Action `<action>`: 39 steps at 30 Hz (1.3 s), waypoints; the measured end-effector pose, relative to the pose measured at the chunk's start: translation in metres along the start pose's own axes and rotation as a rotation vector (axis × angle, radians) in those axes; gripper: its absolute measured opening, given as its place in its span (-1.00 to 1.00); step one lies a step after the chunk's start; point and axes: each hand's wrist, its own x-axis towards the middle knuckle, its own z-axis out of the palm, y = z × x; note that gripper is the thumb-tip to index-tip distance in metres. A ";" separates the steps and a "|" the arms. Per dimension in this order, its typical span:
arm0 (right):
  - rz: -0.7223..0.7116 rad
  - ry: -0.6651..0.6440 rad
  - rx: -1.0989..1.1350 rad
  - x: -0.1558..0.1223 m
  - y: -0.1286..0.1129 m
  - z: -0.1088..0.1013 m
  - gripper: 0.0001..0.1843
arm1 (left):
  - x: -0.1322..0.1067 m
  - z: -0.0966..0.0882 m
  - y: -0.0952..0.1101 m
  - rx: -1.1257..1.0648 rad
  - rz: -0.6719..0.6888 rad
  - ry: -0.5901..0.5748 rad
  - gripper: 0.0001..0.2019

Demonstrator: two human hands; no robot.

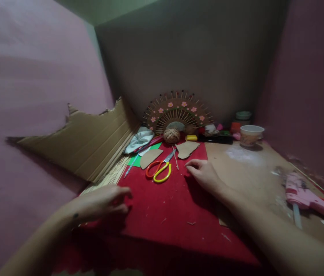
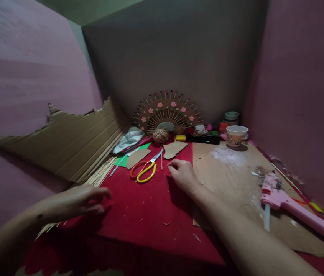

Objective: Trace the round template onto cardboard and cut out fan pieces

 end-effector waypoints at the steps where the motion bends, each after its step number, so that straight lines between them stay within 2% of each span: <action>1: 0.041 0.013 0.044 0.001 -0.001 0.000 -0.85 | 0.016 -0.002 0.007 -0.089 0.063 0.043 -0.78; 2: 0.083 0.025 0.092 0.001 -0.002 0.001 -0.85 | 0.035 -0.005 0.016 -0.193 0.094 0.125 -0.80; 3: 0.124 0.037 0.142 0.001 -0.002 0.001 -0.85 | 0.056 -0.008 0.027 -0.308 0.041 0.225 -0.83; 7: 0.267 0.124 0.361 0.004 0.000 -0.002 -0.83 | 0.142 -0.012 0.067 -0.415 -0.007 0.388 -0.78; 10: 0.335 0.234 0.513 0.011 0.008 -0.006 -0.82 | 0.193 -0.005 0.078 -0.506 -0.049 0.434 -0.73; 13: 0.390 0.327 0.625 0.020 0.017 -0.010 -0.84 | 0.221 0.004 0.077 -0.633 -0.064 0.434 -0.73; 16: 0.433 0.365 0.715 0.024 0.018 -0.012 -0.86 | 0.221 0.007 0.074 -0.802 -0.037 0.418 -0.74; 20: 0.442 0.321 0.826 0.021 0.009 -0.013 -0.75 | 0.188 0.001 0.074 -1.018 0.038 0.376 -0.69; 23: 0.377 0.264 0.941 0.018 0.002 -0.014 -0.68 | 0.162 -0.004 0.074 -1.120 0.097 0.284 -0.63; 26: 0.296 0.235 0.992 0.017 0.000 -0.013 -0.75 | 0.147 -0.003 0.070 -1.202 0.149 0.235 -0.61; 32: 0.282 0.230 0.943 0.013 0.001 -0.009 -0.82 | 0.147 0.009 0.062 -1.415 0.195 0.218 -0.62; 36: 0.285 0.180 0.925 0.010 0.000 -0.005 -0.81 | 0.150 0.023 0.071 -1.511 0.202 0.178 -0.52; 39: 0.283 0.120 0.936 0.009 -0.001 -0.004 -0.81 | 0.150 0.030 0.076 -1.548 0.206 0.178 -0.53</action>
